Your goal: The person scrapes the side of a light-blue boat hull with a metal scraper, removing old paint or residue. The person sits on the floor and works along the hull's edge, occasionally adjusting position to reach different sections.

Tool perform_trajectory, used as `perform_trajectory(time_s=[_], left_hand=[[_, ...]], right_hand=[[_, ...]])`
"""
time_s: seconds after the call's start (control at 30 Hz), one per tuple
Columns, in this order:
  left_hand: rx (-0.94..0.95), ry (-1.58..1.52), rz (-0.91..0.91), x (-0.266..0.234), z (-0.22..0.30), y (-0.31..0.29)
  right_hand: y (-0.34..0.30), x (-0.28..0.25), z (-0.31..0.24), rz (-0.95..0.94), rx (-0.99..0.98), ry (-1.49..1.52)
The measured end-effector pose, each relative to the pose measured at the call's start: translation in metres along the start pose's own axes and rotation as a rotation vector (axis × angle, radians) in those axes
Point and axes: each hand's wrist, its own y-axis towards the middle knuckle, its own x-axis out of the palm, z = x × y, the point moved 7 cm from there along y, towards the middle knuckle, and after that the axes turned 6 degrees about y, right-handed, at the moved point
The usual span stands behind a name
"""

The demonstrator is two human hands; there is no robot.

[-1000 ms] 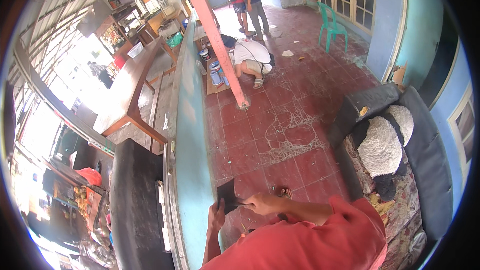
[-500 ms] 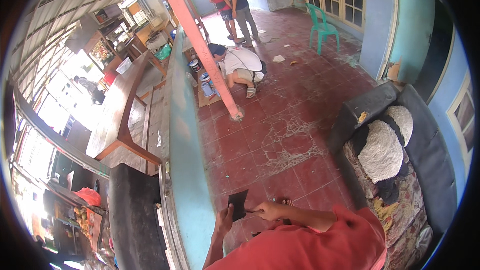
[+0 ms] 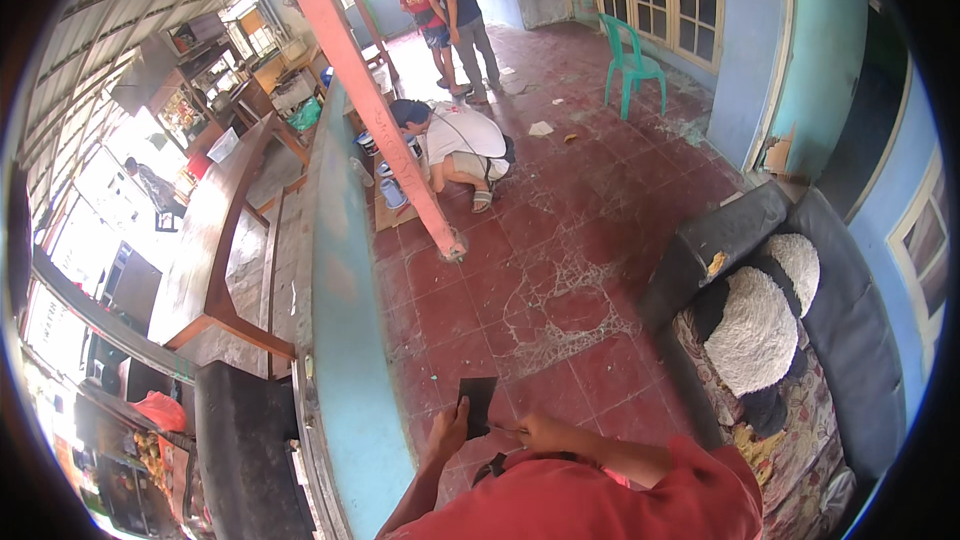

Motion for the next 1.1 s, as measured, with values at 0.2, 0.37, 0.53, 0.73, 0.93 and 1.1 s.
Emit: perform_trajectory(time_s=[0.2, 0.37, 0.53, 0.73, 0.93, 1.1], left_hand=[[-0.115, -0.066, 0.027, -0.011, 0.007, 0.037], [-0.031, 0.037, 0.027, -0.014, -0.019, 0.086], [-0.148, -0.187, 0.062, -0.048, -0.029, 0.144], [0.022, -0.112, 0.135, -0.123, -0.05, 0.24], [-0.146, -0.161, 0.126, -0.191, -0.085, 0.308], [-0.13, -0.212, 0.14, -0.232, -0.1, 0.343]], right_hand=[[0.009, -0.042, -0.048, 0.214, -0.224, -0.348], [0.063, -0.061, -0.037, -0.044, 0.039, -0.035], [0.122, -0.088, -0.088, 0.028, -0.118, -0.465], [0.237, -0.13, -0.143, -0.13, 0.187, -0.076], [0.337, -0.138, -0.191, 0.018, -0.279, -0.476], [0.405, -0.15, -0.21, -0.22, 0.022, -0.247]])
